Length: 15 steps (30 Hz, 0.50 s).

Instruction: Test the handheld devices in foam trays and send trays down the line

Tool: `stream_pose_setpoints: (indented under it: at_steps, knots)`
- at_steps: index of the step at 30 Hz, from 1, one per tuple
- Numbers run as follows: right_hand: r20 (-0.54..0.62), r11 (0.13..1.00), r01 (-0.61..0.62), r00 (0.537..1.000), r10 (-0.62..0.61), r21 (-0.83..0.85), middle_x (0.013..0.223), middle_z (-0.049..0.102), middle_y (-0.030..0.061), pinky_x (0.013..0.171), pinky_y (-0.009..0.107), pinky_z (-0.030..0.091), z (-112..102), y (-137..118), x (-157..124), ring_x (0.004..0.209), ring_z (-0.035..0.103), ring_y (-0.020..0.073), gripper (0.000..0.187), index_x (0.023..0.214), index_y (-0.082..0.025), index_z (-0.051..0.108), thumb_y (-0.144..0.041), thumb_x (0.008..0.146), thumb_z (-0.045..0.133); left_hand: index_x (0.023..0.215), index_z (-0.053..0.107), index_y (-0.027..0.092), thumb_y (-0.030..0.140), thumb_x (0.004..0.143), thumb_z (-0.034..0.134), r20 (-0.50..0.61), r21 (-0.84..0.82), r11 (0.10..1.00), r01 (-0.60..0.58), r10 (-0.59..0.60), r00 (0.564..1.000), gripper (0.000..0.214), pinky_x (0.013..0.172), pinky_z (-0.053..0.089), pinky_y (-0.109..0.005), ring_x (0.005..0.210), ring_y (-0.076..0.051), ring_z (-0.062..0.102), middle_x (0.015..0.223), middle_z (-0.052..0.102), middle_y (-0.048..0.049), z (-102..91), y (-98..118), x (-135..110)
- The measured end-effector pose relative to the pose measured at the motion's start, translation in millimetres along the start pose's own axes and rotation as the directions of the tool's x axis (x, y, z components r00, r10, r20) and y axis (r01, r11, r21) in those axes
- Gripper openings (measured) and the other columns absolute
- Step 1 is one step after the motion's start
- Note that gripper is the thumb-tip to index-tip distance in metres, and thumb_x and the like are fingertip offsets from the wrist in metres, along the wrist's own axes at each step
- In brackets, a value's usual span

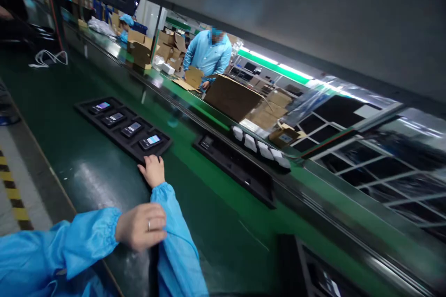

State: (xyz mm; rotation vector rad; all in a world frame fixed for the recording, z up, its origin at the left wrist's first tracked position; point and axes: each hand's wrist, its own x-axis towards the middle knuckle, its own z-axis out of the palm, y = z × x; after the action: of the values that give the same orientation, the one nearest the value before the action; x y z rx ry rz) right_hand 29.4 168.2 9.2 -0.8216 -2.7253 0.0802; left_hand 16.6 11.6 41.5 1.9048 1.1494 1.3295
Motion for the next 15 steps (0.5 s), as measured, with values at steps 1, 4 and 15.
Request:
stream_pose_setpoints:
  at_steps: [1, 4, 15]
  knots:
    - [0.000, 1.000, -0.005, 1.000, 0.005, -0.005, 0.114, 0.067, 0.0114, 0.102, 0.049, 0.042, -3.1, 0.3, -4.3, 0.115, 0.057, 0.0248, 0.037, 0.120, -0.016, 0.059, -0.039, 0.092, 0.051, 0.085, 0.075, 0.033, 0.039, 0.080, 0.061, -0.038, 0.082, 0.996, 0.022, -0.019, 0.999, 0.016, 0.090, 0.052, -0.049, 0.090, -0.029, 0.066, 0.085, 0.071, -0.0112, -13.6, -0.6, -4.9]
    - [-0.021, 0.999, -0.028, 0.999, 0.027, -0.023, 0.104, 0.068, 0.0109, 0.092, 0.046, 0.048, -16.7, 4.1, -47.2, 0.105, 0.061, 0.0252, 0.027, 0.110, -0.017, 0.063, -0.034, 0.092, 0.052, 0.098, 0.072, 0.026, 0.032, 0.088, 0.049, -0.277, 0.311, 0.930, 0.197, -0.109, 0.955, 0.026, 0.097, 0.045, -0.053, 0.104, -0.030, 0.059, 0.100, 0.068, -0.0131, -64.4, -12.6, -22.9]
    - [-0.330, 0.931, -0.357, 0.890, 0.313, -0.080, 0.075, 0.070, 0.0059, 0.060, 0.043, 0.055, -83.4, 27.0, -339.8, 0.074, 0.070, 0.0242, 0.035, 0.081, -0.041, 0.070, -0.040, 0.094, 0.038, 0.110, 0.062, 0.020, 0.044, 0.089, 0.045, -0.420, 0.532, 0.729, 0.431, -0.215, 0.882, 0.036, 0.107, 0.037, -0.050, 0.122, -0.032, 0.048, 0.119, 0.057, -0.0136, -86.4, -38.1, -59.9]
